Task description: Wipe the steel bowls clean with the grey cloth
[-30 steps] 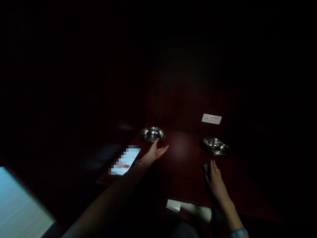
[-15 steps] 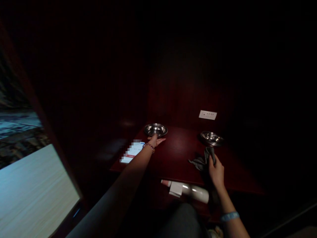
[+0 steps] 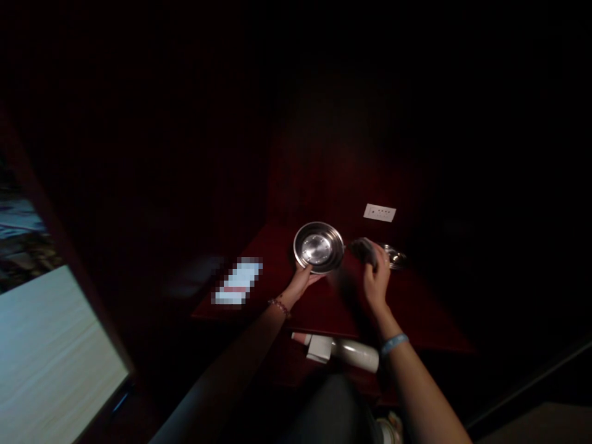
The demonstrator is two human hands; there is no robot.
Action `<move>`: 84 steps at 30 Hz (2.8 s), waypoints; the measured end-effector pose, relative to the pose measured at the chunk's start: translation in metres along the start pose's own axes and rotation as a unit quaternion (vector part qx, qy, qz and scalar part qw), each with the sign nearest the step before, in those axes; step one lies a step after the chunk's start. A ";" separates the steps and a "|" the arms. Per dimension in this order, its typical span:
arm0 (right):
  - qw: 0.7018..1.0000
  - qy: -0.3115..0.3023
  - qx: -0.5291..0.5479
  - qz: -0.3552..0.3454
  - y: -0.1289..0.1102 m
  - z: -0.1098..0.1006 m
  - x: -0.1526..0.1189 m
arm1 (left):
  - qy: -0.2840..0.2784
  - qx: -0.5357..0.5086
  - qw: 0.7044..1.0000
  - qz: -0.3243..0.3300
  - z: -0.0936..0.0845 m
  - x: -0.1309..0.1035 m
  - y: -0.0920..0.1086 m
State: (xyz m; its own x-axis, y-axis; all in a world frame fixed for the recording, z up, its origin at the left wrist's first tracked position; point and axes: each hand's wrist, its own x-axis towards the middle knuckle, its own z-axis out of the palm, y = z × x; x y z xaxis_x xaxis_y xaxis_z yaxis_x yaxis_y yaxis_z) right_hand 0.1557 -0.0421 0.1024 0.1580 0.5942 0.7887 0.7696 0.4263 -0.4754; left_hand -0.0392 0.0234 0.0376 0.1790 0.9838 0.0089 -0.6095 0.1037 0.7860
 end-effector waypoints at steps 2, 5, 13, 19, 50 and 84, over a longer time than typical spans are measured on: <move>0.982 -0.127 -0.010 -0.139 -0.002 0.013 -0.002 | -0.033 0.041 0.998 0.036 0.001 -0.003 -0.007; 0.927 -0.283 -0.015 -0.245 0.007 0.031 -0.018 | -0.020 0.083 0.995 0.058 -0.001 -0.002 -0.015; 0.969 -0.223 0.064 -0.088 0.039 0.051 -0.046 | 0.017 0.096 0.994 0.052 0.000 -0.002 -0.011; 0.994 -0.106 0.032 0.021 0.029 0.061 -0.049 | 0.028 0.080 0.996 0.038 0.005 -0.006 -0.007; 0.881 -0.023 0.364 0.300 0.034 0.076 -0.054 | -0.069 0.165 0.975 0.134 0.004 0.006 -0.025; 0.885 0.065 0.319 0.333 0.046 0.069 -0.054 | -0.026 0.388 0.873 0.295 0.005 -0.011 -0.012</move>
State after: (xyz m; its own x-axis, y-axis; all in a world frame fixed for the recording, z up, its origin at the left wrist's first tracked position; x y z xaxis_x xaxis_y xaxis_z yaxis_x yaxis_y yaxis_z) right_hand 0.1399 -0.0072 0.0109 0.5469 0.7930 0.2685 -0.0211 0.3337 -0.9424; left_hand -0.0302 0.0111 0.0315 0.0573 0.8224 0.5660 0.0955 -0.5688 0.8169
